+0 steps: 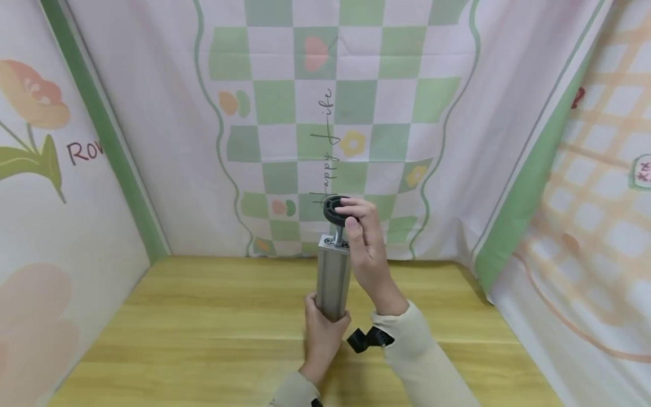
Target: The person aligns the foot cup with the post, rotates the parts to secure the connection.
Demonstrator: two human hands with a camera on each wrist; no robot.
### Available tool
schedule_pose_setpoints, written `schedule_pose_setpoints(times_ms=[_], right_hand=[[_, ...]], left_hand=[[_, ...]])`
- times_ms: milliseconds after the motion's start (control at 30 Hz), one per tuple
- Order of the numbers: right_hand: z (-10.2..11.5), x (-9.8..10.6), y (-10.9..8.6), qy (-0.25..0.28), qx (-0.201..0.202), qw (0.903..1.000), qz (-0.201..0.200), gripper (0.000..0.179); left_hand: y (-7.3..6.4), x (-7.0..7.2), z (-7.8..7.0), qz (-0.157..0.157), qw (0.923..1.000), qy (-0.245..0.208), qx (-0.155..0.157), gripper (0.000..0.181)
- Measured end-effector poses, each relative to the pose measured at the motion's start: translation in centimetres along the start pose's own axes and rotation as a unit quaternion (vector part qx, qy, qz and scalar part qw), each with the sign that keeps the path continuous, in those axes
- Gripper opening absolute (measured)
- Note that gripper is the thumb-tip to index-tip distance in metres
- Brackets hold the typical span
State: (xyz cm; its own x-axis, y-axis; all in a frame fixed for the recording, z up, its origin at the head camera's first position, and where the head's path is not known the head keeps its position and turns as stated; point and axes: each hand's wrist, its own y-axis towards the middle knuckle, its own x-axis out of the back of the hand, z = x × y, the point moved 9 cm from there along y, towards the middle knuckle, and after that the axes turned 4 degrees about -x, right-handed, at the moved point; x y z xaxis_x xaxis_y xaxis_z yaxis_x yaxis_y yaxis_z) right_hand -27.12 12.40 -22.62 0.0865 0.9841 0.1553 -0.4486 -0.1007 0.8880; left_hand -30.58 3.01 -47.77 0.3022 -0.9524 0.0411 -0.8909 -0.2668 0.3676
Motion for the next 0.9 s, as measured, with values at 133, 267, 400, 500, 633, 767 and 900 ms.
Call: schedule_pose_setpoints(times_ms=[133, 267, 400, 500, 633, 767, 900], right_hand=[[-0.3, 0.5, -0.1, -0.019, -0.023, 0.9996, 0.0, 0.027], [-0.6, 1.8, -0.3, -0.027, -0.03, 0.9991, -0.016, 0.028], [-0.9, 3.6, -0.6, -0.023, -0.03, 0.9983, -0.044, 0.029], [-1.2, 5.0, -1.2, -0.026, -0.038, 0.9967, -0.067, 0.03], [-1.9, 6.7, -2.0, -0.039, -0.064, 0.9935, -0.086, 0.031], [-2.8, 8.0, -3.2, -0.049, -0.094, 0.9907, -0.085, 0.031], [-3.6, 9.2, -4.9, -0.072, -0.118, 0.9872, -0.079, 0.03]], left_hand=[[0.1, -0.2, 0.0, 0.03, 0.9994, -0.019, 0.004, 0.064], [0.4, -0.4, -0.3, 0.067, 0.9974, -0.022, -0.014, 0.064], [0.8, -0.2, -0.6, 0.108, 0.9939, 0.012, -0.023, 0.065], [1.0, -0.1, -0.9, 0.143, 0.9886, 0.039, -0.024, 0.064], [1.4, 0.2, -1.5, 0.187, 0.9776, 0.071, -0.065, 0.067], [1.5, 0.9, -1.9, 0.22, 0.9638, 0.106, -0.107, 0.07], [1.5, 2.0, -1.8, 0.233, 0.9548, 0.141, -0.119, 0.073]])
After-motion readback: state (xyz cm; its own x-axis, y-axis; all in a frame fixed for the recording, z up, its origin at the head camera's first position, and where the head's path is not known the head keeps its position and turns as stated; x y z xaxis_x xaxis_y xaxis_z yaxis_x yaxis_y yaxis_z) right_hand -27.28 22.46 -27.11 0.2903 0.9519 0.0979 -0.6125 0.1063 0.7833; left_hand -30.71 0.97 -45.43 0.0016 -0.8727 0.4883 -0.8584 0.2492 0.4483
